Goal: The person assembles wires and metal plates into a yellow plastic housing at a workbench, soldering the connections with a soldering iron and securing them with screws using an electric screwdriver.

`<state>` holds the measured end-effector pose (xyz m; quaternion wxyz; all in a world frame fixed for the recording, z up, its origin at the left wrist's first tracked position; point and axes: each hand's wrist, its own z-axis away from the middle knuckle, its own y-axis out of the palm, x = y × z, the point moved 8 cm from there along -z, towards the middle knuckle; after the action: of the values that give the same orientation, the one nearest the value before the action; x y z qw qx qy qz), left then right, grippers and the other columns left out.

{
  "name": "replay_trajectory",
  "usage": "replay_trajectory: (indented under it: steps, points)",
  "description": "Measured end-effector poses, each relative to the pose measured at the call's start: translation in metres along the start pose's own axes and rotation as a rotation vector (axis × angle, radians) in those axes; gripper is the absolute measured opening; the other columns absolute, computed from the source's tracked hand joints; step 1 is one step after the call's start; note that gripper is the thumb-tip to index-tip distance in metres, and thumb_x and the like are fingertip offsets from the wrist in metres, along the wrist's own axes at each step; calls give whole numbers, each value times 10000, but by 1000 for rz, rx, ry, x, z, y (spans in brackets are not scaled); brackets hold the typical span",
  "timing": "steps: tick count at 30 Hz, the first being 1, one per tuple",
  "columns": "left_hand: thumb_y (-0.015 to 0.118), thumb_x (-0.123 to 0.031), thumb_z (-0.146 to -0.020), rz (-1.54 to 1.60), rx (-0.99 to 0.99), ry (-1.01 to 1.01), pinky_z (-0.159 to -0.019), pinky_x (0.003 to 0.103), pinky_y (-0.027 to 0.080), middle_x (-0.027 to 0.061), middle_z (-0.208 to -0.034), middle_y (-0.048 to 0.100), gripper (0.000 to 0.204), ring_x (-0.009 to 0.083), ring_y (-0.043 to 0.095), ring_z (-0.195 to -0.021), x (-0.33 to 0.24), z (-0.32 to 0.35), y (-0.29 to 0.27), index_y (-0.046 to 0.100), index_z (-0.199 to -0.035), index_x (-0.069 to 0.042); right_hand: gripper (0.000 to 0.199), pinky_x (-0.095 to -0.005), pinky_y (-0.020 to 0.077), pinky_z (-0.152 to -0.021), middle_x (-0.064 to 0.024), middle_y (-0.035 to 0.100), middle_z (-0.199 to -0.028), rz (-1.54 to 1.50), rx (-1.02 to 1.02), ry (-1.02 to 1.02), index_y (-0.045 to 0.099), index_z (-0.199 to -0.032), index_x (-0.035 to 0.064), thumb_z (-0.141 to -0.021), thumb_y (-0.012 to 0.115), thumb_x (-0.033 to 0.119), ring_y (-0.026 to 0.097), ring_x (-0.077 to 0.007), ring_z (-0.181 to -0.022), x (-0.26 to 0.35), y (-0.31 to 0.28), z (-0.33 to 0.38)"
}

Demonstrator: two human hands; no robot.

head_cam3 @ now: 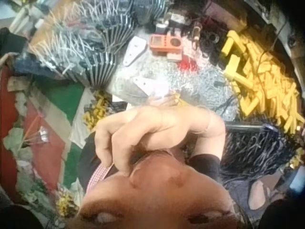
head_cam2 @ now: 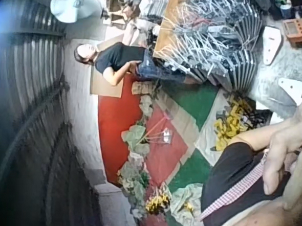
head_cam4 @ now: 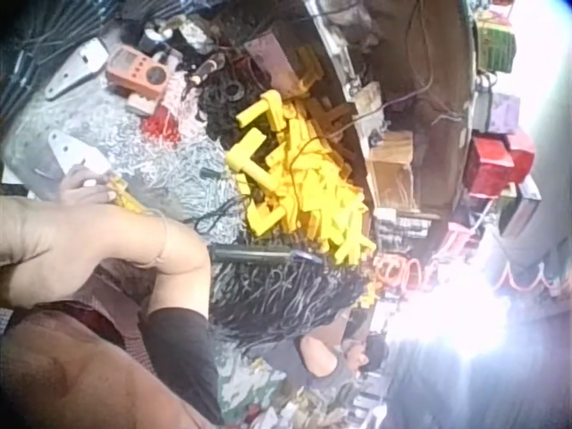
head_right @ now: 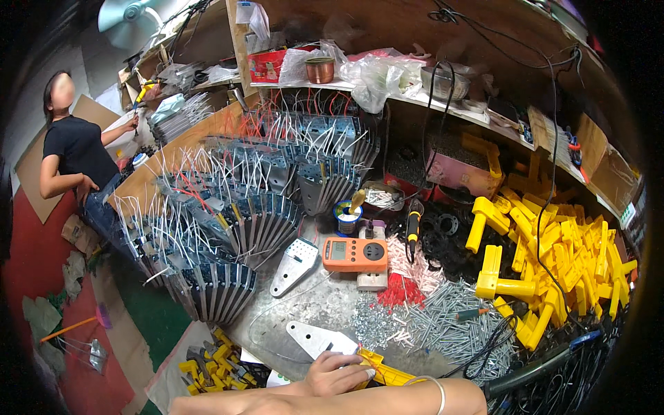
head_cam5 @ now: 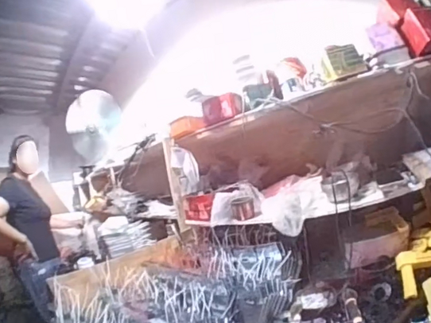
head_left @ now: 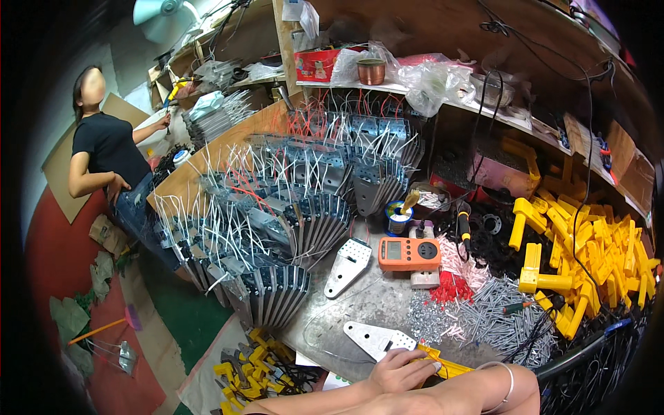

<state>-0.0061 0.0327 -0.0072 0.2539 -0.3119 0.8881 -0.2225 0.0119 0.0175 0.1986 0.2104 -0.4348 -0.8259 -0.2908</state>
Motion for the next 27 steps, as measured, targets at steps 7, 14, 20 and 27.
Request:
replay_trajectory:
  steps: [7, 14, 20, 27]
  points:
    - [686, -147, -796, 79, 41, -24, -765, 329, 496, 47, -1039, 686, 330, 217, 640, -997, 2, -1, -1, 663, -1109, -44, 181, -393, 442, -827, -161, 583, -1054, 86, -2, 18, 655, -854, 16, -858, 474, 13, 558, -312, -953, -14, 4, 8]
    - [679, -174, -784, 79, 61, -38, -809, 321, 472, 28, -1085, 701, 329, 212, 637, -1037, 4, 11, 3, 661, -1100, -87, 121, -419, 416, -794, -121, 607, -971, 172, 87, 49, 560, -684, 45, -797, 539, 81, 519, -309, -917, -20, 6, 5]
    - [663, -83, -778, 74, 13, 0, -825, 382, 490, 72, -1048, 678, 316, 258, 633, -1026, -3, -1, -6, 652, -1090, -39, 123, -401, 422, -801, -119, 605, -967, 191, 155, 127, 543, -665, 47, -785, 521, 37, 519, -297, -911, -27, 5, 15]
    - [656, -125, -775, 105, 20, -41, -842, 365, 495, 72, -1051, 672, 351, 243, 623, -1034, -1, 0, -2, 643, -1112, -30, 90, -379, 427, -836, -116, 614, -964, 191, -50, 88, 552, -700, 36, -759, 491, 5, 535, -271, -902, -15, 9, 11]
